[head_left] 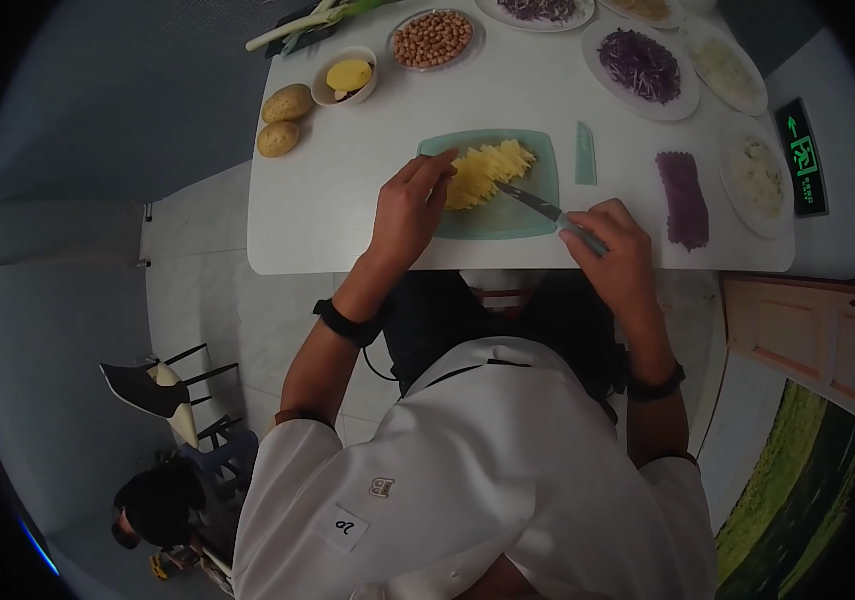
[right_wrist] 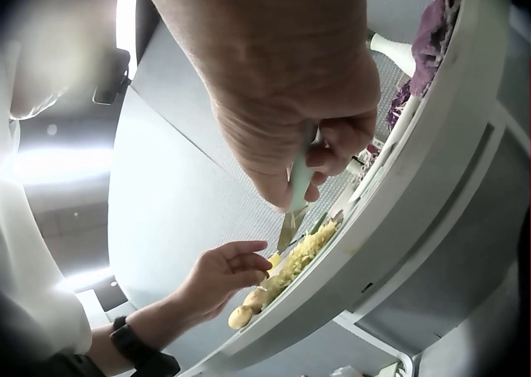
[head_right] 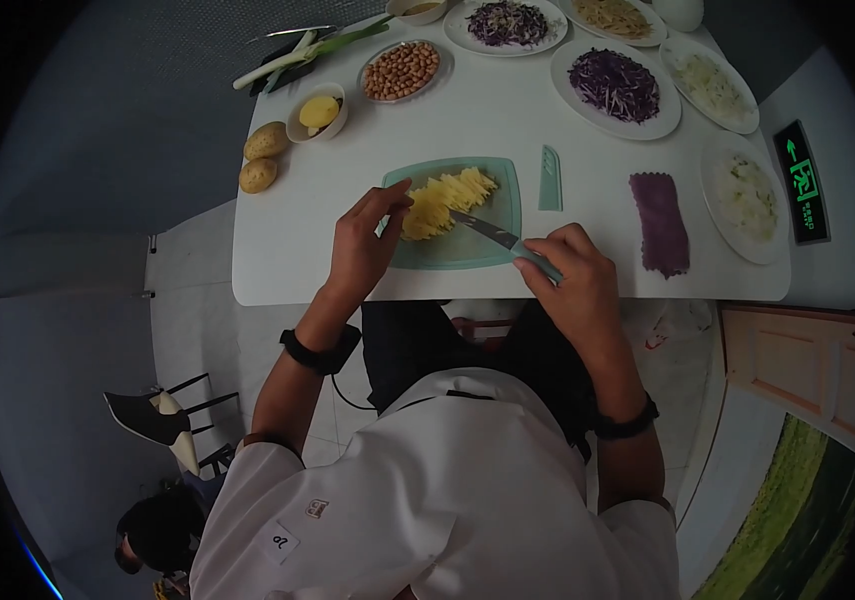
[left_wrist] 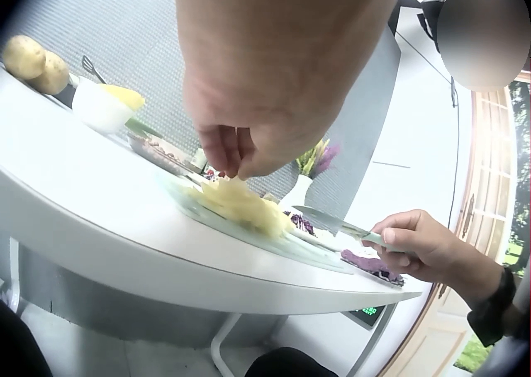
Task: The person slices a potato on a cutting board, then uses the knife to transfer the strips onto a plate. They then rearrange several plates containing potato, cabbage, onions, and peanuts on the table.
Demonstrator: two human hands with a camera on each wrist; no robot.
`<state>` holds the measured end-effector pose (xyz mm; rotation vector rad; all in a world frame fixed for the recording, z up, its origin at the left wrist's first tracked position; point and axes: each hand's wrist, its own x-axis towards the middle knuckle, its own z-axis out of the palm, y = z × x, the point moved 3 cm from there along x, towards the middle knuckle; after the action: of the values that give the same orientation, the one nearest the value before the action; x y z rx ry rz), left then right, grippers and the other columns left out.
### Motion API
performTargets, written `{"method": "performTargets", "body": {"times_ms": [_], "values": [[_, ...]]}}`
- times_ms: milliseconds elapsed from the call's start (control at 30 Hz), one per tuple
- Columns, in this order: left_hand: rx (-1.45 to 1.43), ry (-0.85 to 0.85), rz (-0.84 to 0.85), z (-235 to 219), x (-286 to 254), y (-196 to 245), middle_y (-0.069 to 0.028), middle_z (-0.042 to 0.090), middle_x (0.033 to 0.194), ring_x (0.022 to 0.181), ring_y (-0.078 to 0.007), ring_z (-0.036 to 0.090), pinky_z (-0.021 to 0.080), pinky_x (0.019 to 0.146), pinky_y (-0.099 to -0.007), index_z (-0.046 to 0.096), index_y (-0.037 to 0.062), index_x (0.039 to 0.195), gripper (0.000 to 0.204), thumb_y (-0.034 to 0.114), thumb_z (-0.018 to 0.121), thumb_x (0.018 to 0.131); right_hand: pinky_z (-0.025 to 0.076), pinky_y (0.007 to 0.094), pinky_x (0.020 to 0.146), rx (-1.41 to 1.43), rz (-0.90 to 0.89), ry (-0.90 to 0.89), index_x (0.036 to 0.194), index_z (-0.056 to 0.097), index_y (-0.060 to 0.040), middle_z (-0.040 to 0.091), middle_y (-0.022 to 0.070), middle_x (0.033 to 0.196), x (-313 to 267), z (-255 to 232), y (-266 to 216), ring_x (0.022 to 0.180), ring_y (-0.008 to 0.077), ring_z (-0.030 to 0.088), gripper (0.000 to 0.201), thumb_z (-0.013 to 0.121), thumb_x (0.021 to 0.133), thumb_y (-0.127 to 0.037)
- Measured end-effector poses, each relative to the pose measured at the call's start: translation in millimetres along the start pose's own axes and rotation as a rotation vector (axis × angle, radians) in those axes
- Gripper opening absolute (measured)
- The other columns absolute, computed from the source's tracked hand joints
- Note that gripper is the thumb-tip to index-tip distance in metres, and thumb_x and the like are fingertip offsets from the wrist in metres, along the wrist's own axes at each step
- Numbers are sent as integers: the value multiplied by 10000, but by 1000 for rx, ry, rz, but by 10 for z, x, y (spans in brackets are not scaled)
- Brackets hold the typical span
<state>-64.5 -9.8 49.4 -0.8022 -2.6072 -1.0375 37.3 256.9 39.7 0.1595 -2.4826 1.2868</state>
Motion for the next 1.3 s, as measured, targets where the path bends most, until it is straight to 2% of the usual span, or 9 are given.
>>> {"method": "performTargets", "body": {"times_ms": [333,500,633,733,900,1033,1133,1167,1300], "values": [[-31,-1,-26,-10,-4,38,-102,747,1040,955,-242,740,596,863,-347,689,61,1312,414,-41,710,911,546,378,713,-156,-91,-190,1038,767,-37,636,88,952,148,-146,10,818,267,671,275,863,784,-80],[-38,-22,-90,-14,-1,-3,-128,768,1078,916,-268,752,585,830,-333,736,35,1197,212,70,696,992,546,377,742,-205,-218,-262,994,780,-72,614,44,925,303,-122,47,860,230,638,251,875,769,-128],[-49,-6,-83,-55,-20,-2,-144,765,1115,970,-294,752,584,861,-351,730,31,1199,204,123,657,1032,541,379,782,-267,-239,-320,981,782,-74,611,36,919,364,-92,109,894,238,605,258,880,744,-107],[-125,80,-50,-74,-74,-22,-148,746,1005,869,-323,727,580,773,-400,736,39,1169,239,210,608,1063,532,388,792,-290,-262,-325,1002,775,-60,619,56,931,370,-76,141,912,261,599,269,863,748,-70],[-497,77,-176,-46,-176,-140,-183,747,1217,1138,-290,716,540,1004,-376,690,-25,1279,447,326,449,1142,530,402,802,-309,-249,-333,1029,757,-37,632,81,956,331,-34,134,937,289,606,285,839,756,-28],[-657,113,-199,-40,-211,-171,-190,739,1253,1206,-268,687,521,1043,-371,656,-44,1332,528,380,397,1154,545,398,801,-314,-233,-247,1027,768,-39,628,64,970,268,-40,101,931,263,614,305,866,738,-39],[-650,135,-262,-23,-233,-155,-172,741,1246,1184,-275,697,536,1023,-375,653,-9,1342,363,241,521,1114,550,392,777,-283,-217,-172,1034,767,-34,628,69,963,212,-62,12,917,265,634,301,863,749,-29],[-501,168,-193,-3,-240,-144,-161,742,1217,1144,-281,706,552,991,-378,650,12,1346,327,134,589,1048,552,386,754,-262,-209,-126,1036,767,-32,626,72,950,183,-69,-19,893,265,645,295,861,757,-24],[-211,208,-26,27,-262,-116,-129,724,1122,996,-293,721,594,862,-383,639,65,1354,548,-104,715,838,534,358,644,-179,-179,-47,1002,766,-30,632,83,896,-14,56,-151,753,244,655,227,847,790,-15]]}}
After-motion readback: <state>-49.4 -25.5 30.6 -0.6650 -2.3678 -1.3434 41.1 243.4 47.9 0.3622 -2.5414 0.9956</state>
